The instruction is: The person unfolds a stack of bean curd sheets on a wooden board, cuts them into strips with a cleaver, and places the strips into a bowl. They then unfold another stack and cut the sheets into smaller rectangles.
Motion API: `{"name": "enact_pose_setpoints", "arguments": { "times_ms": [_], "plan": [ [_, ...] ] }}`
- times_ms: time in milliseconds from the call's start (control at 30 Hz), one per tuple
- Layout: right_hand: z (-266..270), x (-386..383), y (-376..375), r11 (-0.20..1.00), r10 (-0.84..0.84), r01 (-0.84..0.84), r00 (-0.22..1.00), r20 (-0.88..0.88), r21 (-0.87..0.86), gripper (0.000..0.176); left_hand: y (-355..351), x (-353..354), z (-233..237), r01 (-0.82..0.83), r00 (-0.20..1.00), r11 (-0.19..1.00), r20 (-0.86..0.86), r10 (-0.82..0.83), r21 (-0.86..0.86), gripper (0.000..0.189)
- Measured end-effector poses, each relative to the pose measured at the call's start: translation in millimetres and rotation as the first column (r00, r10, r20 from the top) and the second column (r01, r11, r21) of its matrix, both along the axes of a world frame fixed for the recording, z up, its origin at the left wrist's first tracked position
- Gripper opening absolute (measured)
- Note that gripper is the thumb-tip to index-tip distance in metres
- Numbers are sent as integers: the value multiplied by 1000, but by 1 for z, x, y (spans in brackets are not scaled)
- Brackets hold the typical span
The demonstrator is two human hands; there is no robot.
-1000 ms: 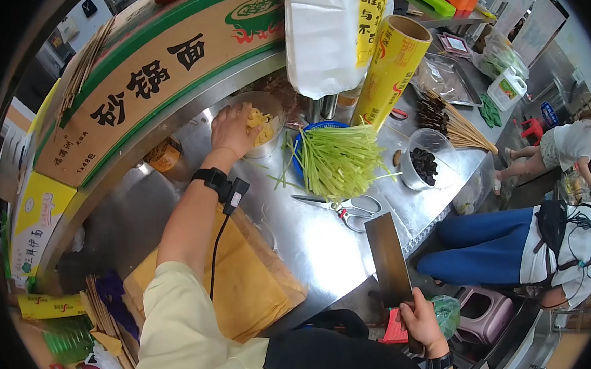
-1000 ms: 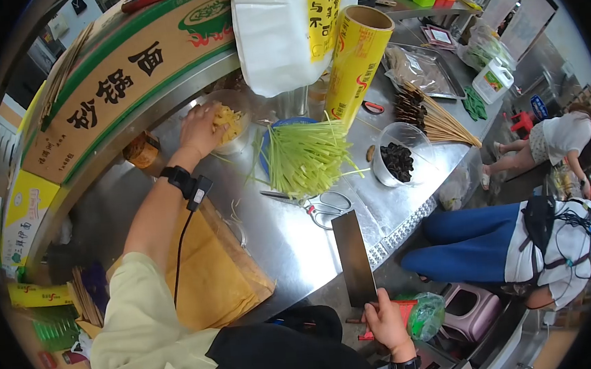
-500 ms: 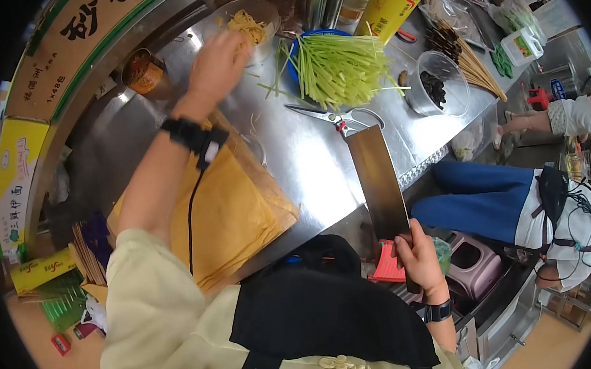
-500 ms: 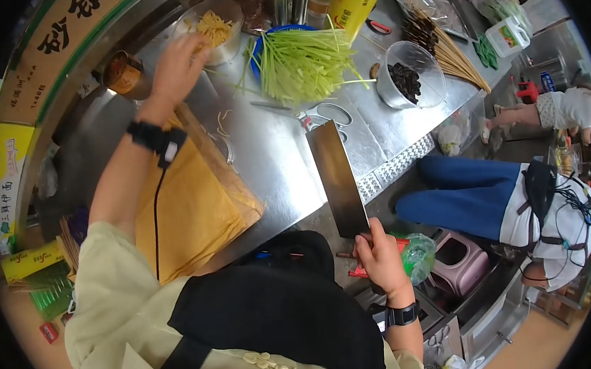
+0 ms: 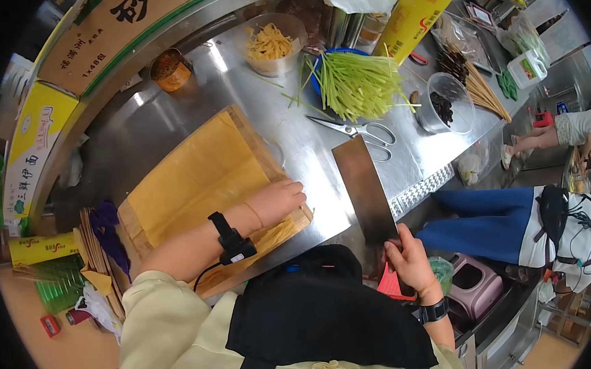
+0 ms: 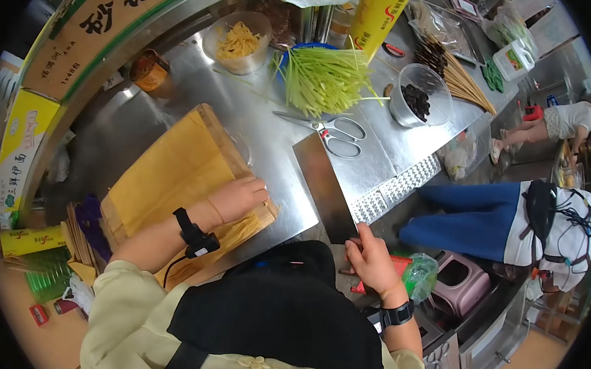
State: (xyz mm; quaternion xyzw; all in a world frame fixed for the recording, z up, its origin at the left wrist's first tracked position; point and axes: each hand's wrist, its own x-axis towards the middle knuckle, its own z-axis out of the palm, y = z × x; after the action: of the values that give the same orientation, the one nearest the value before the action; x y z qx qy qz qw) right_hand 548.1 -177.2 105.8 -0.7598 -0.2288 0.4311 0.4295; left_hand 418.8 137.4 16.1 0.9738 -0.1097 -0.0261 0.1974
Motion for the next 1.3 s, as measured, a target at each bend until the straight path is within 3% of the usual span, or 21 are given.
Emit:
{"name": "enact_pose_setpoints", "arguments": {
  "times_ms": [67, 167, 233, 300, 367, 467, 567, 667, 767, 833, 900, 967, 1067, 1300],
  "plan": [
    [0, -2, -2, 1000, -19, 19, 1000, -12, -1, 18, 1, 3, 0, -61, 997, 997, 43, 63, -40, 12],
    [2, -4, -6, 999, -41, 41, 999, -5, -1, 17, 28, 26, 13, -462, 884, 807, -117, 453, -368, 8],
    [6, -4, -10, 998, -59, 59, 998, -2, 1, 17, 57, 47, 23, -662, 670, 306, -358, 650, -685, 9],
    [6, -6, -17, 995, -98, 98, 995, -20, 2, 13, 93, 72, 31, -494, 617, 69, -293, 730, -867, 9],
    [5, -7, -23, 993, -121, 121, 993, -16, 8, 12, 142, 97, 36, -467, 602, 35, -289, 744, -884, 20],
    [7, -6, -26, 991, -131, 132, 991, -6, 10, 13, 176, 133, 68, -274, 641, -88, -250, 726, -958, 34],
    [10, -3, -25, 994, -105, 105, 994, 14, 3, 13, 189, 138, 71, -595, 544, 65, -342, 767, -801, 45],
    [6, 7, -18, 1000, 2, -3, 997, 72, 21, 11, 164, 92, 82, -668, 557, 137, -369, 744, -732, 45],
    [-1, 18, 3, 993, 113, -116, 991, 67, 32, 7, 131, 0, 60, -490, 733, 285, -213, 646, -824, 43],
    [2, 24, 30, 979, 201, -201, 980, 14, 25, 9, 81, -71, 70, -659, 658, 417, -210, 724, -626, 40],
    [-2, 28, 57, 951, 302, -302, 953, 17, 64, 9, 32, -138, 61, -666, 692, 695, 122, 711, -272, 37],
    [-4, 30, 87, 895, 431, -431, 902, 24, 114, 8, -16, -186, 52, -645, 731, 747, 154, 665, -163, 40],
    [7, 17, 129, 806, 577, -583, 813, 79, 103, 9, -68, -228, 36, -686, 702, 713, 126, 701, -141, 45],
    [21, -35, 162, 656, 751, -750, 635, 179, -90, 8, -114, -251, 3, -783, 532, 596, 303, 790, -178, 47]
  ]
}}
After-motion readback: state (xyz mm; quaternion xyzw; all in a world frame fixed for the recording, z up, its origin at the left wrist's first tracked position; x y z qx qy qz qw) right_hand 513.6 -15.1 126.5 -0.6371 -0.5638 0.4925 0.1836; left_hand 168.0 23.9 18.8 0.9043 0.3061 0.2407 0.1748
